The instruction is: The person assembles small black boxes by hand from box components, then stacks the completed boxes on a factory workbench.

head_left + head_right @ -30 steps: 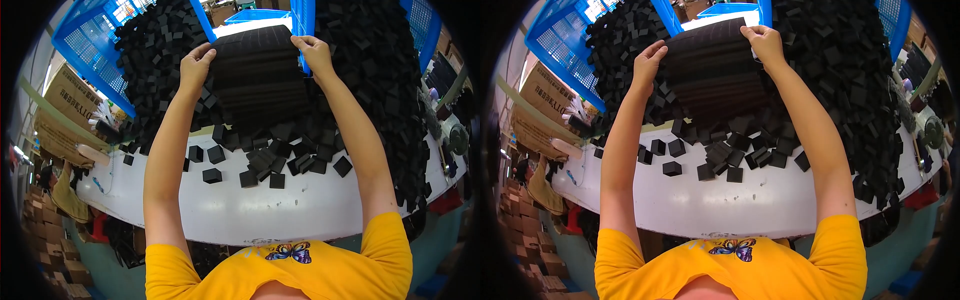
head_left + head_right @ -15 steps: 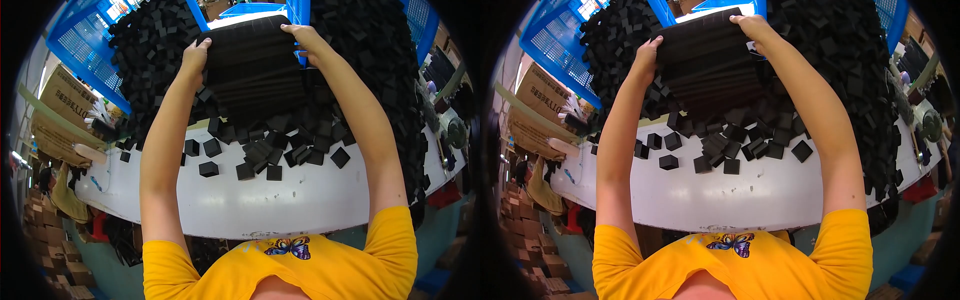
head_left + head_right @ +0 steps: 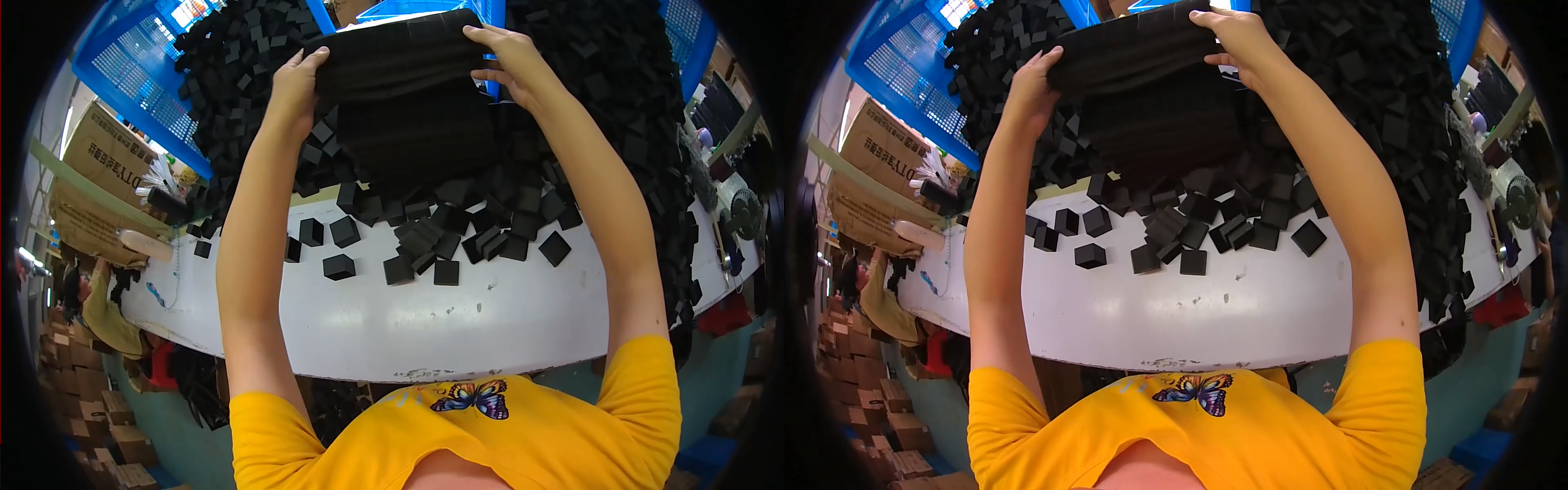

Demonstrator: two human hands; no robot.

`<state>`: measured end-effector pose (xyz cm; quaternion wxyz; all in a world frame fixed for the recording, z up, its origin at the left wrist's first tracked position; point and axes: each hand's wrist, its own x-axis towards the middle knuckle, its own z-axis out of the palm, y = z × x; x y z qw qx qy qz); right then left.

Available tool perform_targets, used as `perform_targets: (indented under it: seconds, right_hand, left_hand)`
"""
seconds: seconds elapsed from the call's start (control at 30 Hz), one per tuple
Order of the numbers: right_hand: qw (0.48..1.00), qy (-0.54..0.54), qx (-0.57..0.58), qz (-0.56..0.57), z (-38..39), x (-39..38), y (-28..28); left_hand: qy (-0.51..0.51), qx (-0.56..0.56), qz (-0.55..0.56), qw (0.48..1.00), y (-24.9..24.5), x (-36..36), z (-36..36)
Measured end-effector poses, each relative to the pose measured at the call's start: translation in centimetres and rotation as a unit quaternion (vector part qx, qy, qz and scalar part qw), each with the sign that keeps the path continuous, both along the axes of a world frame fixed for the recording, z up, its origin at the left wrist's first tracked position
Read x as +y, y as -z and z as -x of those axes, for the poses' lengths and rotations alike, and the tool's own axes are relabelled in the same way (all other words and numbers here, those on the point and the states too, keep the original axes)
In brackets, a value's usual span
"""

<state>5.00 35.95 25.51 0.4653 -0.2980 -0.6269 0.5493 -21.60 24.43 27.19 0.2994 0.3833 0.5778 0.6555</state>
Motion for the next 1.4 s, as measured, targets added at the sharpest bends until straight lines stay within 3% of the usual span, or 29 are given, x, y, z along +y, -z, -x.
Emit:
perform_targets:
  seconds: [0.1,0.23,0.37,0.4,0.47,0.5,0.53,0.6,0.63,0.73,0.87,1.0,1.1,1.2,1.4]
  right_hand:
    - [0.999,-0.008,0.023,0.047,-1.4,-3.5,1.1]
    - [0.998,0.008,-0.009,0.067,-2.1,-3.6,5.0]
    - [0.997,0.025,-0.070,0.022,-2.2,-3.2,4.6]
    - [0.995,0.037,-0.090,-0.005,-2.2,-2.8,4.5]
    - [0.990,0.077,-0.096,-0.072,-2.5,-2.8,4.6]
    - [0.985,0.105,-0.082,-0.113,-2.8,-2.9,4.9]
    - [0.977,0.133,-0.068,-0.153,-3.0,-2.9,5.2]
    - [0.993,0.098,-0.027,-0.055,-3.1,-2.8,5.6]
    - [0.997,0.079,-0.007,-0.004,-3.3,-2.9,6.0]
    - [0.994,0.045,0.015,0.100,-3.7,-2.9,7.0]
    - [0.986,0.009,0.001,0.164,-4.0,-3.3,6.6]
    - [0.973,-0.015,-0.006,0.229,-3.5,-3.9,4.5]
    - [0.966,-0.015,-0.089,0.243,-2.7,-3.1,4.1]
    - [0.979,-0.070,-0.039,0.187,-1.8,-3.5,4.1]
    - [0.975,0.018,0.039,0.219,0.3,-1.5,6.3]
  left_hand:
    - [0.032,0.059,0.003,0.998,-0.5,-4.6,-2.5]
    - [0.006,0.020,0.009,1.000,3.3,-5.8,-3.2]
    - [-0.035,0.051,0.015,0.998,3.6,-4.7,-2.7]
    - [-0.096,0.181,-0.023,0.979,3.9,-4.1,-2.3]
    - [-0.208,0.425,-0.099,0.875,4.6,-3.0,-1.1]
    - [-0.189,0.507,-0.158,0.826,3.8,-3.2,-1.3]
    - [-0.179,0.594,-0.141,0.772,2.9,-3.0,-1.5]
    - [-0.154,0.746,-0.104,0.640,1.7,-2.3,-2.2]
    - [-0.093,0.748,-0.107,0.649,0.9,-1.3,-2.6]
    - [0.001,0.765,0.029,0.643,-2.3,0.3,-7.0]
    - [0.028,0.769,-0.029,0.638,1.8,8.6,-5.4]
    - [0.149,0.701,0.077,0.693,2.8,8.3,-7.3]
    - [0.153,0.700,0.088,0.692,2.7,8.6,-8.2]
    - [0.152,0.698,0.090,0.694,3.2,9.2,-7.9]
    - [0.144,0.693,0.103,0.699,3.5,9.3,-7.8]
